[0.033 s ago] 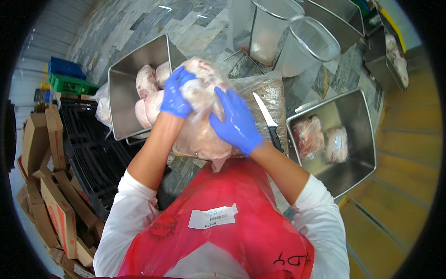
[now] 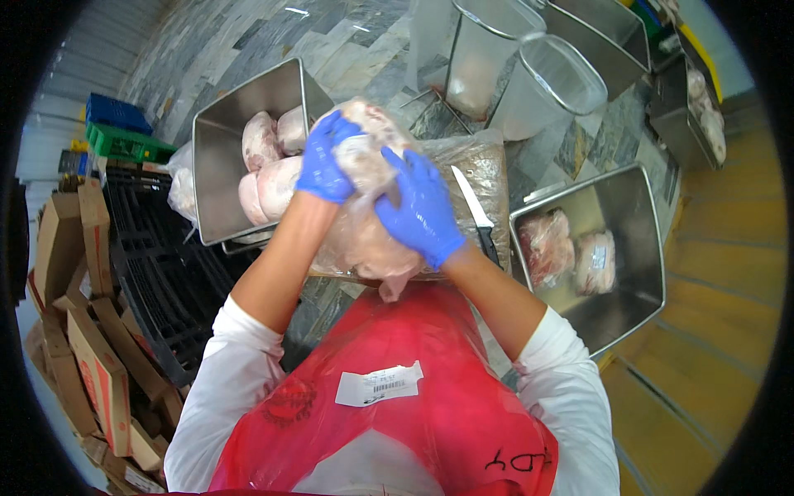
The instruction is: The person removes a large piece of raw meat from a plastic bag and places it on a metal tray. Using a knife, they trim excess fat and tissue from the meat, then place the trimmed portions into a nearby metal bin.
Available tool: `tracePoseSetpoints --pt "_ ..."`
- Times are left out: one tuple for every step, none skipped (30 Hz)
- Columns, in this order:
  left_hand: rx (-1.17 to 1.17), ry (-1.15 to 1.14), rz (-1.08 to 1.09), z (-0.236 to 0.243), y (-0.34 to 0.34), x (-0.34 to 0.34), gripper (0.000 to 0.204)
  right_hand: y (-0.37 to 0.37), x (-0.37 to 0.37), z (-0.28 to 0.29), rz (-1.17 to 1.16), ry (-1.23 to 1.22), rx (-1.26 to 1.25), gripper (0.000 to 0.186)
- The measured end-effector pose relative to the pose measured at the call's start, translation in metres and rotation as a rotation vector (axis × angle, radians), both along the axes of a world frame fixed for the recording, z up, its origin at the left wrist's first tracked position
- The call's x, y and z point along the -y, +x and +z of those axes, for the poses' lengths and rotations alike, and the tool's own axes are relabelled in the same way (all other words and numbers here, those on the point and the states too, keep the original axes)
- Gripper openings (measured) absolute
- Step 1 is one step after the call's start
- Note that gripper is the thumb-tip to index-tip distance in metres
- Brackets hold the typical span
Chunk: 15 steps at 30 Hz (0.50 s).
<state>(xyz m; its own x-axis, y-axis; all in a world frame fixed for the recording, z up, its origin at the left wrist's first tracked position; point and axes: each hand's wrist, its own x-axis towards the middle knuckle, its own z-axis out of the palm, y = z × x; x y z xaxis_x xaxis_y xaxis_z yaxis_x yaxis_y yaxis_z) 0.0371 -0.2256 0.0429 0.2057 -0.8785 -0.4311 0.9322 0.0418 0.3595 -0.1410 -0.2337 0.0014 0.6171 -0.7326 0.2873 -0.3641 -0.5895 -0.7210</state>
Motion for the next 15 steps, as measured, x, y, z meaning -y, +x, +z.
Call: tracePoseSetpoints --pt "-0.047 -0.095 -0.045 0.0 -0.001 0.005 0.025 0.009 0.016 -0.014 0.043 0.005 0.052 0.059" --pt "-0.076 -0.182 0.001 -0.03 0.004 0.02 0.022 0.016 0.024 -0.021 0.098 0.011 0.097 0.058" --pt "-0.033 -0.106 -0.03 -0.017 -0.002 0.021 0.022 0.01 0.032 -0.013 0.122 0.049 0.002 0.055" --pt "0.011 -0.033 -0.059 0.001 -0.004 0.018 0.023 0.005 0.038 -0.011 0.153 0.194 0.042 0.055" --pt "-0.072 -0.16 -0.145 -0.018 0.007 0.019 0.023 0.001 0.046 -0.01 0.181 0.34 0.081 0.055" --pt "-0.149 -0.298 -0.223 -0.048 0.026 0.021 0.023 -0.002 0.055 -0.006 0.216 0.48 0.118 0.055" --pt "-0.222 -0.434 -0.312 -0.066 0.042 0.022 0.024 -0.006 0.068 -0.002 0.318 0.53 0.104 0.062" --pt "-0.117 -0.269 -0.305 -0.064 0.053 0.019 0.025 -0.006 0.073 -0.002 0.252 0.49 0.059 0.065" --pt "-0.009 -0.099 -0.298 -0.059 0.069 0.009 0.026 -0.005 0.075 -0.007 0.186 0.454 0.017 0.068" --pt "0.1 0.075 -0.286 -0.058 0.085 -0.006 0.027 -0.004 0.075 -0.012 0.124 0.424 -0.022 0.071" --pt "0.169 0.176 -0.207 -0.066 0.1 -0.023 0.027 -0.004 0.083 -0.017 0.079 0.418 -0.108 0.085" --pt "0.241 0.283 -0.13 -0.075 0.116 -0.04 0.028 -0.003 0.088 -0.017 0.064 0.442 -0.116 0.089" --pt "0.27 0.352 -0.072 -0.12 0.154 -0.069 0.024 0.0 0.092 -0.013 0.065 0.465 -0.123 0.093" --pt "0.265 0.384 0.014 -0.183 0.202 -0.111 0.021 0.005 0.096 -0.009 0.077 0.486 -0.131 0.097" --pt "0.253 0.394 0.106 -0.239 0.243 -0.166 0.021 0.009 0.107 -0.013 0.096 0.554 -0.172 0.103"
